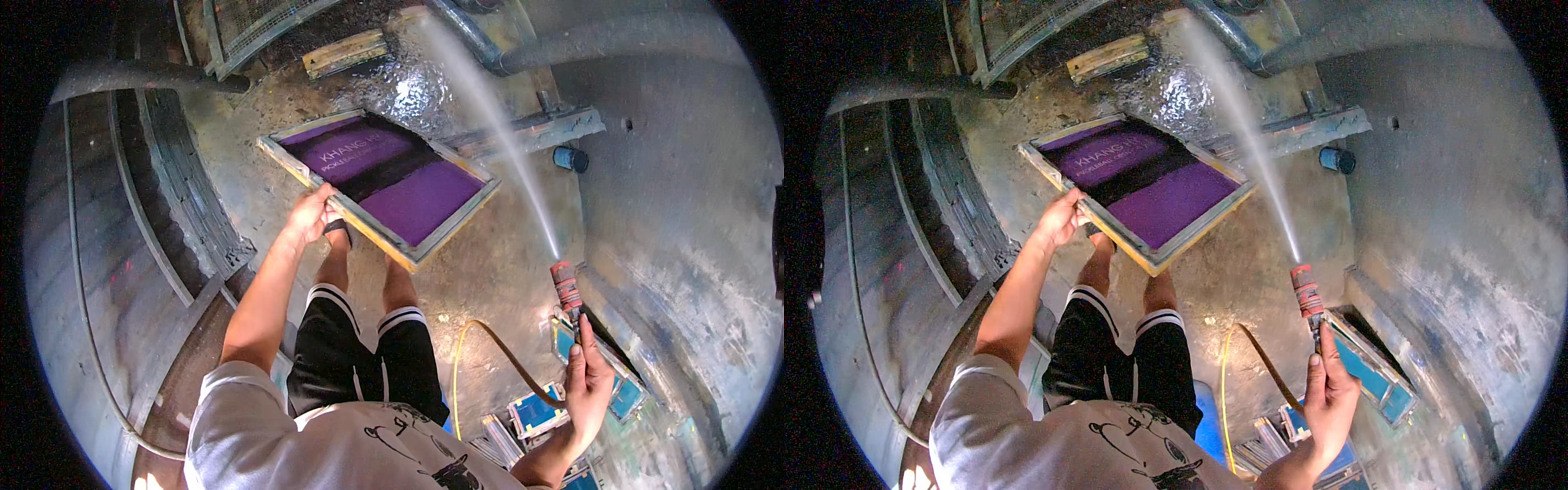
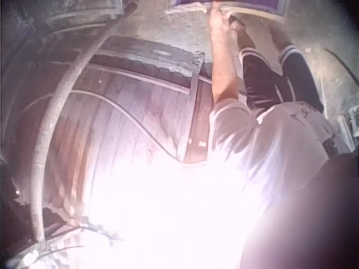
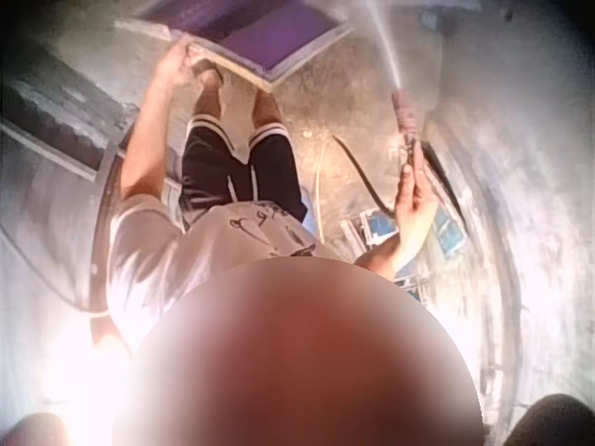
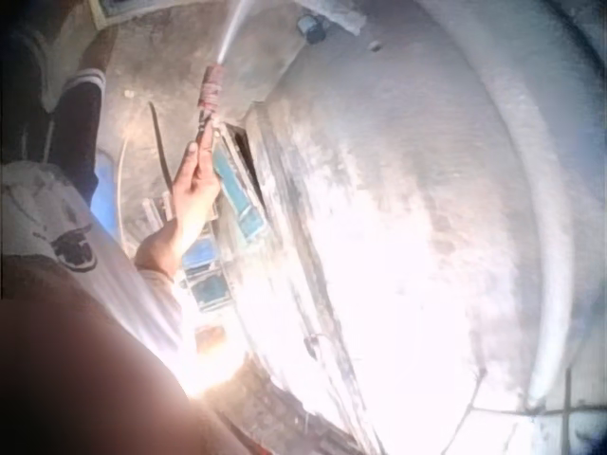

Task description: The person uses a high-pressure water hose to clean a purple screen frame. They hold the frame with one hand and spray the mesh surface with the other, rinsing off accumulated dirt and debris. The person rotates the frame to clean different sections thoroughly.

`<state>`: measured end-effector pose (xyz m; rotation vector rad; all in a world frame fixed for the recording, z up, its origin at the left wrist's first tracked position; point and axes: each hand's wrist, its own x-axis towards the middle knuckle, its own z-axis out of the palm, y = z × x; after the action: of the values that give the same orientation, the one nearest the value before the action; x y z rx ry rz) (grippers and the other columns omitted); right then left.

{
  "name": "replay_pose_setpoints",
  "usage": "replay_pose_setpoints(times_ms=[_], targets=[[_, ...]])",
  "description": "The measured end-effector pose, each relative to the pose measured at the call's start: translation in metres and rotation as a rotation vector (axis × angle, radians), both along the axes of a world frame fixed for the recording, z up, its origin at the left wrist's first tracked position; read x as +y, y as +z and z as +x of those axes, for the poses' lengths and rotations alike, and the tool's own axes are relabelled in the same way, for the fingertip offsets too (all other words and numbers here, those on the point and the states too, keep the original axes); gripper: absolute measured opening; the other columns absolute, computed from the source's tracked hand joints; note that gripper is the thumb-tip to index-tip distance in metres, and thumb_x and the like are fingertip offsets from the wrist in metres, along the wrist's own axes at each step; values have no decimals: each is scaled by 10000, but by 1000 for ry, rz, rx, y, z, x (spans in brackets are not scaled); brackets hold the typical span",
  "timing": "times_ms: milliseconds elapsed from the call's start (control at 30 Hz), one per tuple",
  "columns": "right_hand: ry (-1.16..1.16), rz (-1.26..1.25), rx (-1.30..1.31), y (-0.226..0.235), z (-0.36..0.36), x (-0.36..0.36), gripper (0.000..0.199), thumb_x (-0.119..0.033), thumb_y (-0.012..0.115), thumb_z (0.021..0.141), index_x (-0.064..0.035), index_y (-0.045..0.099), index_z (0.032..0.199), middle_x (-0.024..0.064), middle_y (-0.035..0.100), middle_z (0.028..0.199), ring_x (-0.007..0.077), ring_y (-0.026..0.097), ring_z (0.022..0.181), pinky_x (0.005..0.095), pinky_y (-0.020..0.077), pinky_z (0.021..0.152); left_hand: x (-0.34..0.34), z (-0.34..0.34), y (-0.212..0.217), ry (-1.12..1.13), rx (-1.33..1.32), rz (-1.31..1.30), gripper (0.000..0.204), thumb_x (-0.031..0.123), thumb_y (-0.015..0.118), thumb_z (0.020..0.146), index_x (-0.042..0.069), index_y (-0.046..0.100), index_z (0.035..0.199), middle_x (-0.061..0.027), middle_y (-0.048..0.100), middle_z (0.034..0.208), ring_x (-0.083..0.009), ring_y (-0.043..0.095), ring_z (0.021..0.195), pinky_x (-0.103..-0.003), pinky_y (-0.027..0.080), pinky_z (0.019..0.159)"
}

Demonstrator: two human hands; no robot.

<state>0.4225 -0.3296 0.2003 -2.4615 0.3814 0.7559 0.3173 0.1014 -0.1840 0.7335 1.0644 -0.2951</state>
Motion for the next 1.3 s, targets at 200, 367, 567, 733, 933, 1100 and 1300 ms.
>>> replay_pose_setpoints(times_ms=[200, 367, 567, 733, 933, 1100, 1300], targets=[[27, -29, 44, 0, -1, 13, 399, -68, 583, 1001, -37, 577, 1400, -77, 431, 691, 37, 330, 627, 202, 281, 543, 60, 14, -36, -100, 91, -44, 163, 220, 549, 960, 78, 588, 890, -82, 648, 715, -221, 658, 625, -374, 577, 611], [81, -71, 64, -5, 3, 22, 399, -108, 563, 1020, -52, 564, 1415, -70, 459, 703, 38, 351, 614, 214, 309, 540, 59, 11, -42, 155, 173, 132, 181, 186, 637, 905, 38, 613, 1008, -132, 672, 857, -287, 682, 784, -432, 582, 753], [313, -162, 79, -2, 14, 38, 383, -114, 568, 1015, -51, 581, 1393, 27, 433, 664, 71, 377, 578, 247, 352, 537, 16, 24, 9, 361, -4, 168, 445, -27, 566, 895, 8, 471, 1329, -198, 598, 1225, -343, 641, 1057, -487, 563, 902], [436, -155, 67, -17, 13, 60, 361, -86, 588, 984, -62, 630, 1342, 174, 457, 606, 170, 439, 464, 298, 399, 493, 9, 39, 18, 386, 61, 291, 381, -31, 581, 867, 1, 515, 1241, -161, 626, 1106, -306, 649, 958, -472, 571, 821], [485, -229, 232, -39, 15, 92, 367, -85, 556, 999, -25, 598, 1359, 247, 579, 760, 211, 564, 615, 319, 492, 652, 10, 47, 20, 349, 102, 301, 405, -32, 579, 864, -9, 485, 1258, -182, 617, 1099, -317, 649, 947, -475, 574, 798], [503, -191, 139, -53, 15, 101, 368, -111, 562, 997, -62, 614, 1358, 202, 415, 635, 221, 445, 501, 331, 431, 535, 16, 53, 14, 322, 92, 310, 494, -39, 574, 855, -40, 424, 1325, -220, 592, 1163, -343, 644, 987, -470, 566, 828], [536, -191, 107, -61, 18, 104, 378, -93, 578, 968, -77, 627, 1342, 251, 511, 652, 313, 573, 518, 380, 470, 540, 22, 61, 8, 291, 126, 323, 533, -43, 590, 842, -42, 404, 1341, -230, 574, 1192, -341, 627, 1029, -473, 548, 859]])
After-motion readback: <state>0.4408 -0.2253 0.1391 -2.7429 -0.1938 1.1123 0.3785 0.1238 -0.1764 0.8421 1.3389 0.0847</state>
